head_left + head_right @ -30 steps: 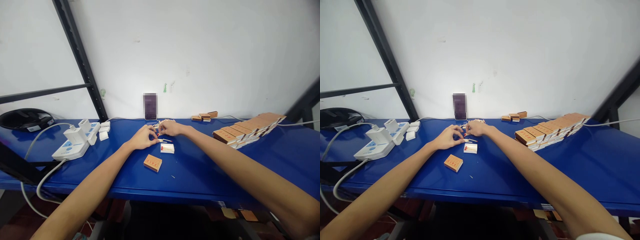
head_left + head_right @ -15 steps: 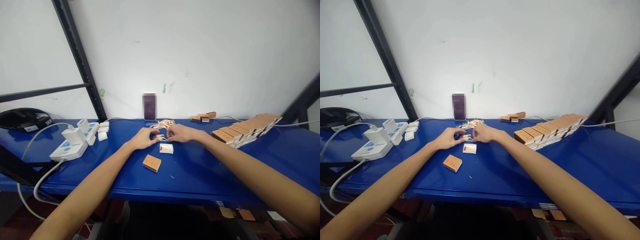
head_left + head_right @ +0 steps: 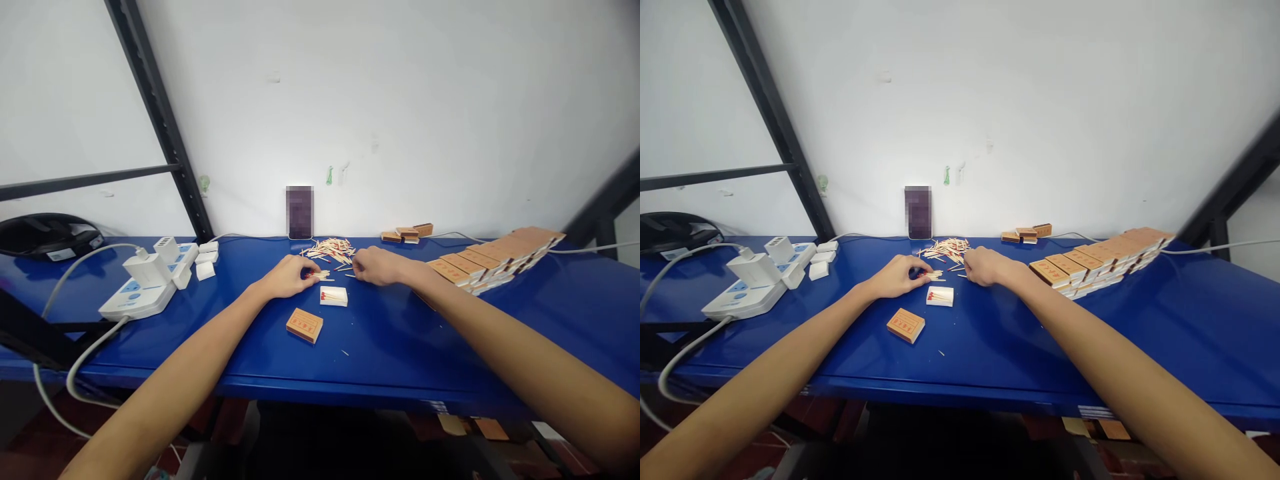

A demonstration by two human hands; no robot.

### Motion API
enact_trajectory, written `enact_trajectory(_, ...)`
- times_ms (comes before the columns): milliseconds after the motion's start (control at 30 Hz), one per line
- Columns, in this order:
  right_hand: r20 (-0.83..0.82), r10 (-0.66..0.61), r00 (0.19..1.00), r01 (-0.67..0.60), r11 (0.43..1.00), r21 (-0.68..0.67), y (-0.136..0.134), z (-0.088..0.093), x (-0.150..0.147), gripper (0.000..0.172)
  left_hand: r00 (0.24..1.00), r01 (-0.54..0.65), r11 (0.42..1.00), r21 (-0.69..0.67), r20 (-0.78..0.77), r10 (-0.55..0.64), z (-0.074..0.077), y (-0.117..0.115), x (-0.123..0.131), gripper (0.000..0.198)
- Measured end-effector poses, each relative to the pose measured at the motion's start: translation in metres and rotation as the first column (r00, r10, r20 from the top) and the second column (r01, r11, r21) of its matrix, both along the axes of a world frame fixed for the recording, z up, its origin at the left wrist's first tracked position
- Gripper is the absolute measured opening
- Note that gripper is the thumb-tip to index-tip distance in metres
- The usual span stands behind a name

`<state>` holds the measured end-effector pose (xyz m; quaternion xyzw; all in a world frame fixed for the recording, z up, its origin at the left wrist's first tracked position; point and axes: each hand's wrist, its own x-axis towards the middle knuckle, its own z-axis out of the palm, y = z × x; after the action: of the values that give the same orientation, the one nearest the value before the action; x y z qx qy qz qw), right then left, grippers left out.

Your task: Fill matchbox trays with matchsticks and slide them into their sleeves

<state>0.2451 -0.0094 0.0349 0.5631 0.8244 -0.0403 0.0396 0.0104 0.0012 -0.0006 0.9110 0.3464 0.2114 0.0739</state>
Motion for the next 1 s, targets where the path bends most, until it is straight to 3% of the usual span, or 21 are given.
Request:
enact_trajectory(333, -0.022, 0.123, 0.992, -0.119, 0.987, 0.11, 0.019, -0.007, -0.007, 0.014, 1.0, 0.002, 1.0, 0.007, -0.005, -0.002, 0.001, -0.001, 0.0, 0.023)
enact_trajectory(433, -0.013, 0.125, 0.992, -0.124, 0.99, 0.072, 0.017, -0.007, -0.006, 0.017, 1.0, -0.002, 1.0, 0.007, -0.013, 0.002, 0.001, -0.001, 0.0, 0.024)
enact_trajectory(700, -0.175, 0.068, 0.982, -0.079, 0.995, -0.056, -0.003, 0.0, -0.002, 0.016, 1.0, 0.009, 1.0, -0.007, -0.015, -0.009, 0.001, -0.001, 0.0, 0.027)
enact_trajectory(867, -0.272, 0.052, 0.961, -0.05, 0.999, 0.015, 0.009, -0.008, -0.002, 0.023, 0.999, -0.034, 0.999, -0.006, 0.024, 0.034, 0.001, -0.003, -0.001, 0.035)
enact_trajectory(1000, -0.282, 0.131, 0.95, -0.131, 0.991, 0.02, 0.008, -0.013, 0.0, 0.032, 0.997, -0.078, 0.997, -0.022, -0.008, 0.077, -0.001, 0.002, -0.001, 0.039)
